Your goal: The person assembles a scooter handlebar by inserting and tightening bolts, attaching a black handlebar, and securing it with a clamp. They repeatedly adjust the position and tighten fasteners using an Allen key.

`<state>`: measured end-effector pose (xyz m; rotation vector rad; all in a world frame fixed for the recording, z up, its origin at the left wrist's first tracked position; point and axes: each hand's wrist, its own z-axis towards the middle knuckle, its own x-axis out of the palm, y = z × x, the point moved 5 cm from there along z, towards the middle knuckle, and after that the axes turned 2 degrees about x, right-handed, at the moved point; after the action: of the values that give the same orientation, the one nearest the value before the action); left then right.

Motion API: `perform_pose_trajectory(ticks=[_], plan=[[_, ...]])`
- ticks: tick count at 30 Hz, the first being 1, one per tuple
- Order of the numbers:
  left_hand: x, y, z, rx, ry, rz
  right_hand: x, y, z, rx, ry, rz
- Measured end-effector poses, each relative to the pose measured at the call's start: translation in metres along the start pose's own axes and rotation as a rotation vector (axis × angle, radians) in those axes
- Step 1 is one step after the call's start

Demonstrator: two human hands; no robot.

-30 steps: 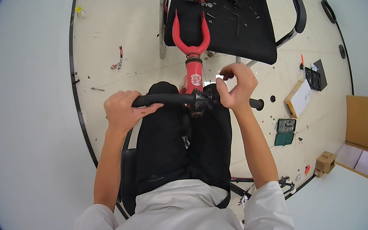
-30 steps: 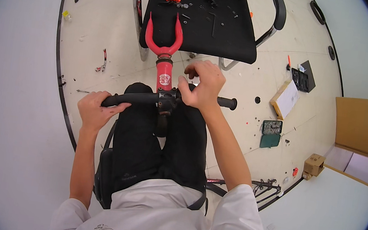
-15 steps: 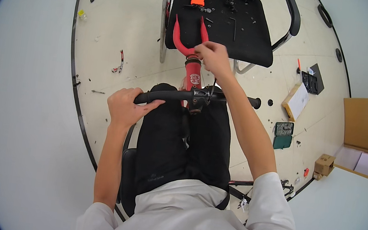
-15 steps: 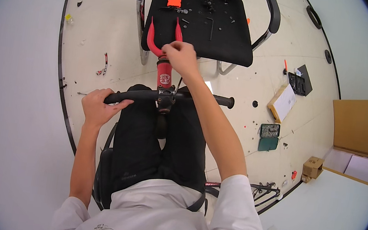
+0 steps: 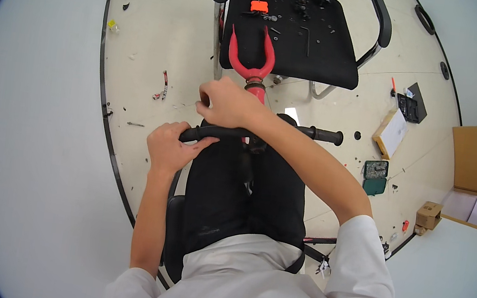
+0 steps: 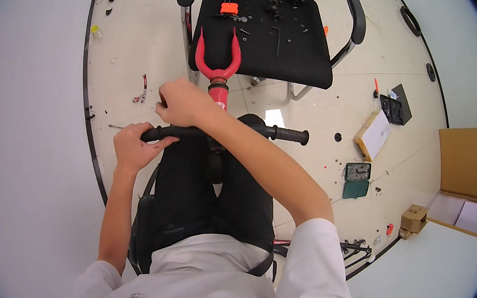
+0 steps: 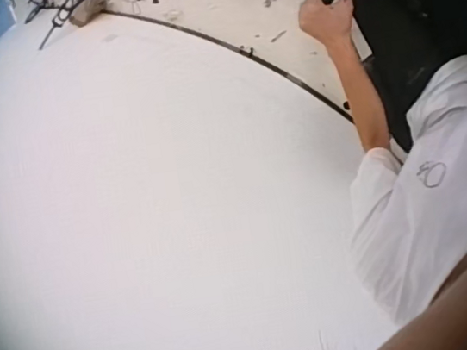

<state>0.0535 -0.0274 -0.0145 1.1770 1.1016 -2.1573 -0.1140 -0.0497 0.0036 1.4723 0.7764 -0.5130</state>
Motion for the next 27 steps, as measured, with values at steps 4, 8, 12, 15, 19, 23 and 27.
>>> perform_pose_trajectory(ticks=[4,8,12,15,19,23,27], plan=[[0.003,0.002,-0.005,0.025,-0.024,0.022,0.006,0.027,-0.025,-0.054,0.000,-0.166],[0.013,0.011,-0.008,0.065,-0.057,0.024,0.015,0.060,-0.063,-0.183,-0.091,-0.238],[0.004,-0.006,0.002,0.045,-0.059,0.000,0.016,0.071,-0.106,-0.424,-0.288,-0.269],[0.000,-0.008,0.004,-0.019,-0.023,0.014,0.016,0.073,-0.137,-0.587,-0.248,-0.228],[-0.001,-0.006,0.008,-0.010,-0.008,0.029,-0.004,0.066,-0.169,-0.656,-0.311,-0.131],[-0.001,-0.005,0.009,0.025,-0.045,-0.016,-0.023,0.050,-0.188,-0.586,-0.431,0.100],[0.004,-0.001,0.007,0.034,-0.054,-0.038,-0.035,0.030,-0.202,-0.368,-0.607,0.466]])
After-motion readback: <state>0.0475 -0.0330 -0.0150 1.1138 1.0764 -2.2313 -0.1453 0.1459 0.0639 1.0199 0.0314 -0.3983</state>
